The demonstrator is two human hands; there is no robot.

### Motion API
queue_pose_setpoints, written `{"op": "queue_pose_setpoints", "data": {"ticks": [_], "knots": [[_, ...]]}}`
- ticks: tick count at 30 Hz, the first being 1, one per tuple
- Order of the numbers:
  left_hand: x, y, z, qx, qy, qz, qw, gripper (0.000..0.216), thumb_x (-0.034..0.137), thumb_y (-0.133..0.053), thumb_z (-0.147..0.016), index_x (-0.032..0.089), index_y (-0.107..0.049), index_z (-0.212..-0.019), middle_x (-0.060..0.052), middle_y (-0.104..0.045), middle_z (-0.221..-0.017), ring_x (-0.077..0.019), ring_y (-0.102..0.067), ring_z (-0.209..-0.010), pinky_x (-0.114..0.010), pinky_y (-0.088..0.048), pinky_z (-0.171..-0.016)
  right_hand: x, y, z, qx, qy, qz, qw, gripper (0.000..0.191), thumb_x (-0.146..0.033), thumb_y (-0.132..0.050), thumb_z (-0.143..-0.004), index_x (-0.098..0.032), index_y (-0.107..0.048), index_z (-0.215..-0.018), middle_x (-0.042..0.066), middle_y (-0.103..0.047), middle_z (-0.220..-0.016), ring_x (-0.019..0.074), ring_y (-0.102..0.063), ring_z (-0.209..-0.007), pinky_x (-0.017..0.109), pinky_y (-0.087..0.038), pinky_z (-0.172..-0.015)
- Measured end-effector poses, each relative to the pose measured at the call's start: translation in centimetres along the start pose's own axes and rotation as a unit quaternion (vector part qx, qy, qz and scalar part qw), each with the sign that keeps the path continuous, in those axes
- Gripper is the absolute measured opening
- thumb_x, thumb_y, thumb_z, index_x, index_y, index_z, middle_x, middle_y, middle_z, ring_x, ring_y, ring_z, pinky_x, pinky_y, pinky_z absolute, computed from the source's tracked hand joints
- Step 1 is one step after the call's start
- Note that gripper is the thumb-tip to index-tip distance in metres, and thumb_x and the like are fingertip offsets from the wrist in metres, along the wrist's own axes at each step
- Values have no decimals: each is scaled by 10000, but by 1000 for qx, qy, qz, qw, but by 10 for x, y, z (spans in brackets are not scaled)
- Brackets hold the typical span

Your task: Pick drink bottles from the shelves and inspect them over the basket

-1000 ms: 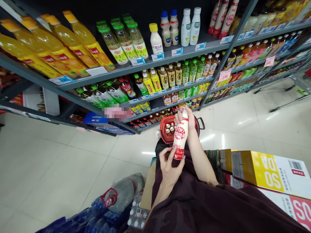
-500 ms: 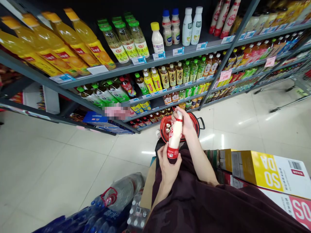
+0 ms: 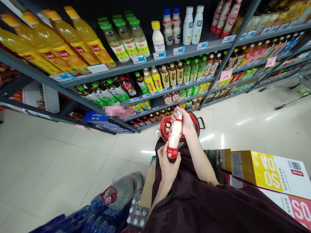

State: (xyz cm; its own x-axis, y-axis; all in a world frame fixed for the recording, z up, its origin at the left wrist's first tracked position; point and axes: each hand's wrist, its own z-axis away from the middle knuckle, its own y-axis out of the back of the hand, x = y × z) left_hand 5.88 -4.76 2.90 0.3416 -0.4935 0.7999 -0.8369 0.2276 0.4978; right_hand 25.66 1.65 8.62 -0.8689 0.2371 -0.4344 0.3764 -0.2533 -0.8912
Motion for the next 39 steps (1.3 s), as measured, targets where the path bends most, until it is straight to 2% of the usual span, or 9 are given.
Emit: {"op": "queue_pose_setpoints", "data": {"ticks": [13,19,21,24,27,29,32,35,39], "knots": [[-3,5,-3,-27,14,-2,1000,653,291,-727,-855,231,-501,-1465,-105,-539,-1186,-252,-603,-1107,-395,-544,-954,-2,-2,1,-2,-16,-13,1000,160,-273,-675,-875,-215,-552,-791,-99,-447,-560,81,-511,-512,188,-486,-512],[-9,8,1,-82,98,88,988,624,389,-683,-896,220,-498,-1468,-120,-629,-1229,-272,-647,-1112,-399,-536,-955,-9,-2,1,8,-51,-29,998,95,-259,-621,-882,-216,-550,-837,-94,-469,-573,90,-510,-510,202,-506,-521],[-9,5,6,-109,162,187,963,629,432,-650,-916,210,-474,-1477,-113,-683,-1178,-242,-705,-944,-370,-571,-837,-10,-3,2,2,-64,-31,997,92,-266,-608,-892,-217,-547,-843,-88,-478,-585,94,-517,-516,208,-515,-529],[-7,-1,13,-129,242,366,889,662,481,-624,-915,181,-437,-1475,-82,-738,-996,-178,-677,-644,-302,-541,-596,-13,-6,5,-1,-75,-35,997,93,-257,-588,-903,-216,-538,-835,-81,-480,-595,96,-508,-514,212,-517,-528],[-4,-7,15,-112,276,478,826,618,481,-642,-879,166,-492,-1389,-62,-738,-906,-135,-610,-533,-249,-460,-488,-14,-7,7,3,-76,-43,996,112,-252,-586,-903,-219,-522,-817,-84,-457,-583,94,-478,-492,211,-506,-513],[-4,-9,14,-104,285,508,806,577,475,-652,-869,169,-519,-1341,-57,-735,-894,-116,-580,-507,-233,-435,-474,-15,-6,6,-1,-76,-49,996,119,-253,-590,-901,-220,-518,-811,-90,-440,-577,87,-452,-477,205,-501,-510],[-6,-9,15,-100,281,497,815,596,471,-672,-874,184,-510,-1371,-62,-736,-928,-114,-596,-547,-240,-468,-517,-13,-4,5,-8,-68,-33,997,131,-260,-625,-882,-220,-522,-812,-101,-424,-568,77,-417,-458,194,-493,-515],[-11,-8,17,-97,283,421,856,709,483,-723,-854,203,-473,-1456,-92,-736,-1072,-149,-676,-666,-272,-553,-616,-7,-5,3,-6,-45,40,998,181,-318,-696,-844,-225,-541,-833,-101,-449,-561,86,-447,-467,203,-477,-512],[-20,-11,15,-89,290,331,894,825,520,-766,-813,224,-445,-1513,-139,-592,-1448,-295,-681,-1180,-339,-603,-906,9,-9,5,3,-19,214,977,310,-435,-776,-796,-238,-562,-903,-74,-553,-622,130,-560,-539,240,-474,-534]]}}
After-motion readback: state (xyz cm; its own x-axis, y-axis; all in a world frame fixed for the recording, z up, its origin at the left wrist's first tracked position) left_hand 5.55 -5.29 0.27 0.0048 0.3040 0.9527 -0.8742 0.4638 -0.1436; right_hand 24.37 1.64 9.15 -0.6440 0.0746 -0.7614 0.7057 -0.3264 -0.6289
